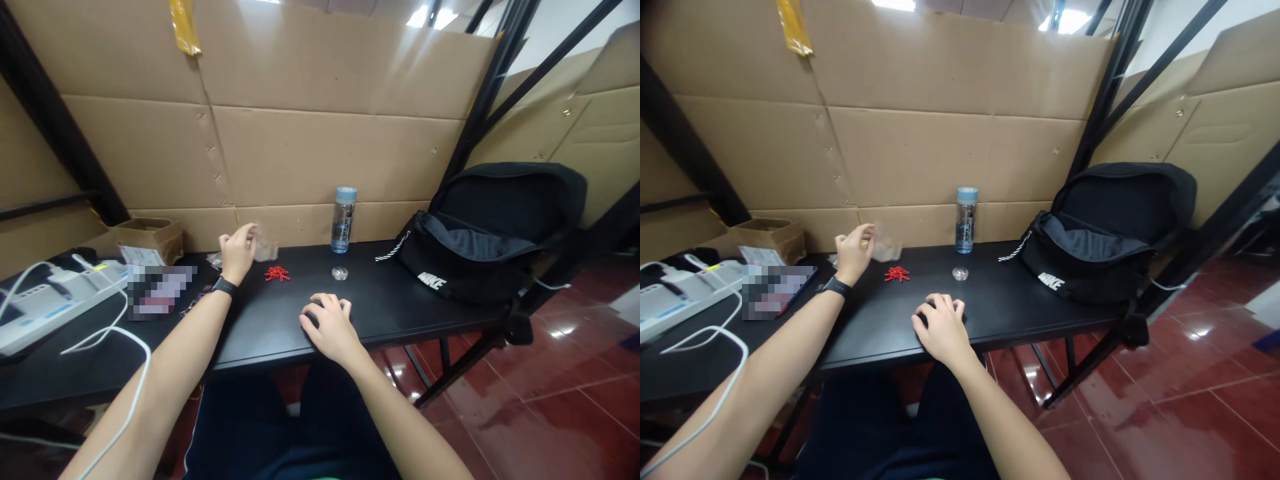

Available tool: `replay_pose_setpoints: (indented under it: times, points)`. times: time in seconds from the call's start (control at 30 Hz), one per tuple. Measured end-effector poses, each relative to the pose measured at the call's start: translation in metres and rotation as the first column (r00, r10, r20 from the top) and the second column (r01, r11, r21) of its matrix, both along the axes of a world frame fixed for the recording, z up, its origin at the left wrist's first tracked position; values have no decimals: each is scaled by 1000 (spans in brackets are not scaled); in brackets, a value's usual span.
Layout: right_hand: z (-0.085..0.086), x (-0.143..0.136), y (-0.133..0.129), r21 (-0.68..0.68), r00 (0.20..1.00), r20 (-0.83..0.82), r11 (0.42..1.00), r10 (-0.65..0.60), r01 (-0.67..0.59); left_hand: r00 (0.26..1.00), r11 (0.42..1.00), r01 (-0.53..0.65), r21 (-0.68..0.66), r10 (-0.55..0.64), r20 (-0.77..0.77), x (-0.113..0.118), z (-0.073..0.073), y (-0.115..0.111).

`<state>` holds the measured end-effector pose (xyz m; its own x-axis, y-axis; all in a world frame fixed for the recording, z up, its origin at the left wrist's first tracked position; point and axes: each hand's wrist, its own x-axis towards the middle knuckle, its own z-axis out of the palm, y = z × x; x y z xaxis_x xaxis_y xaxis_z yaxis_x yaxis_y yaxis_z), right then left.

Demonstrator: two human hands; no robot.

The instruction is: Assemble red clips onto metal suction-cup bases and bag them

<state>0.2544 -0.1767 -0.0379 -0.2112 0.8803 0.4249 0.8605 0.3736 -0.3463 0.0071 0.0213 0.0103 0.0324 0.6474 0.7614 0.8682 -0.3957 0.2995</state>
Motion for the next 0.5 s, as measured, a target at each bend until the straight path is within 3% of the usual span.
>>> replay_pose_setpoints:
  times: [0.27,0.37,0.5]
  points:
    - [-1,-1,0,15,1000,3,1000,-7,7,972,985,168,-29,-171,-163,54,6,-15]
    - [-1,-1,0,12,1000,-1,1000,-3,3,974,997,78,-18,-80,-210,45,4,-5]
    - [-1,0,-1,5,1000,-7,1000,2,-2,988,999,-47,-26,43,-145,10,-3,11]
